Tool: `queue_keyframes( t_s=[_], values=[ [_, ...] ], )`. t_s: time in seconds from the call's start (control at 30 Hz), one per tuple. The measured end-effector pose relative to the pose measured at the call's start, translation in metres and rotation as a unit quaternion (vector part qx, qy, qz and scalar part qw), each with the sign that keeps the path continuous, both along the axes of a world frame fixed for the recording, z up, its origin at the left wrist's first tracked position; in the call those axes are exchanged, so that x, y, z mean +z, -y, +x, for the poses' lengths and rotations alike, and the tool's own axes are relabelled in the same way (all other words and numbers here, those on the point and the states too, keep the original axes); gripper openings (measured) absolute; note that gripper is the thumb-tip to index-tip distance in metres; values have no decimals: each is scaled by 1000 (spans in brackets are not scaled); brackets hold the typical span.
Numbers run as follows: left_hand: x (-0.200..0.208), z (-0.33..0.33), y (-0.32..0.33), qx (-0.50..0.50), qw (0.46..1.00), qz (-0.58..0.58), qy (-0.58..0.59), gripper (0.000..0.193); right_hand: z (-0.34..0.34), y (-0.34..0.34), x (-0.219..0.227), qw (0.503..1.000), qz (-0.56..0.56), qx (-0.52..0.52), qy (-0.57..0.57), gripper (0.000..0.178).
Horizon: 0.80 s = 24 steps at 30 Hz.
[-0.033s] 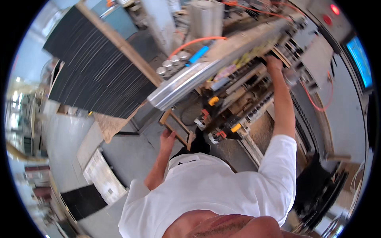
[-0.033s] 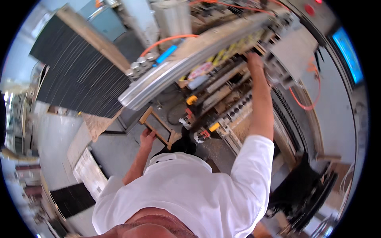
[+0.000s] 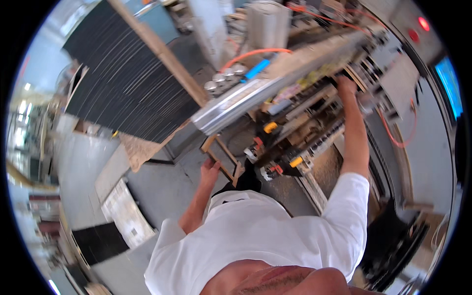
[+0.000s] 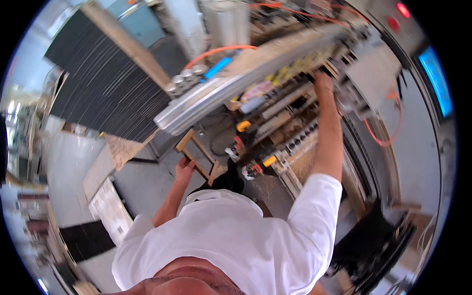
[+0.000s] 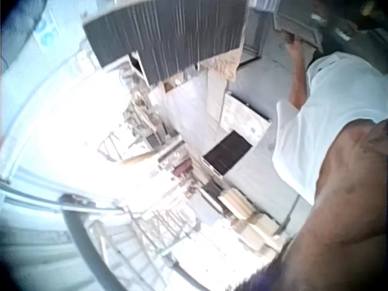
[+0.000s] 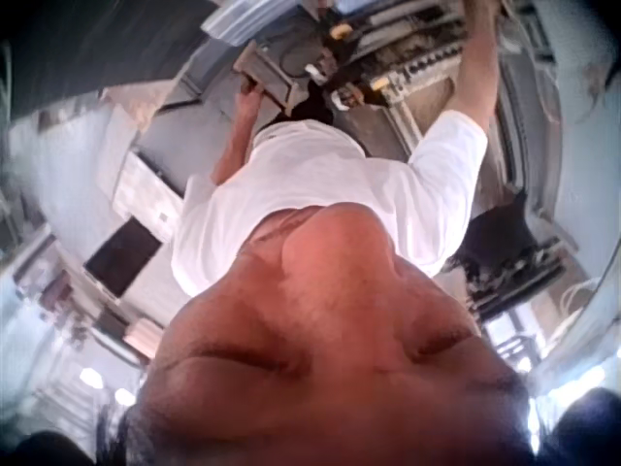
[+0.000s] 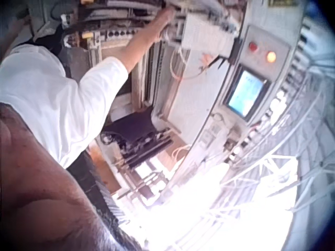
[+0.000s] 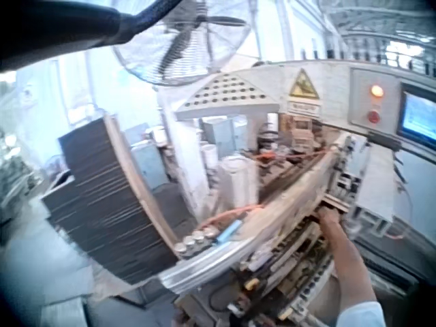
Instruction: The person repeatedly picks up small wooden frames from a nearby table and places them into a machine. The person then removes the frames and returns them to the table, repeating this cycle throughout the clip.
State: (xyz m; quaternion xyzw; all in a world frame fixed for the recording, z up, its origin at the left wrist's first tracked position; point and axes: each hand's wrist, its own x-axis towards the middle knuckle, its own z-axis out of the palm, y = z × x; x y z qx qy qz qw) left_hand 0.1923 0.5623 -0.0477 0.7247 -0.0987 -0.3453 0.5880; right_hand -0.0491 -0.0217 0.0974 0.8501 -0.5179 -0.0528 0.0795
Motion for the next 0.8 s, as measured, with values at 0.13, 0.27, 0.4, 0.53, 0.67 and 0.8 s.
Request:
queue_keyframes(
  t_s=[0.13, 0.27, 0.4, 0.53, 0.67, 0.8],
  values=[
    [25, 20, -1, -36, 991, 3, 125, 17, -19, 18, -15, 1000, -23, -16, -13, 25],
    [109, 30, -24, -38, 974, -4, 223, 16, -4, -4, 0, 999, -33, -9, 7, 23],
    [179, 52, -53, 1, 971, -90, 222, 17, 0, -16, 4, 998, -53, 7, 18, 18],
    [262, 97, -101, 13, 951, -207, 230, 22, -5, -22, 7, 998, -54, -17, 1, 17],
    [343, 165, -166, 153, 918, -231, 284, 26, 23, -69, 43, 996, -69, -15, 50, 32],
    [409, 287, -185, 141, 890, -337, 272, 30, 11, -119, 66, 914, -150, 53, 374, 45]
  ],
)
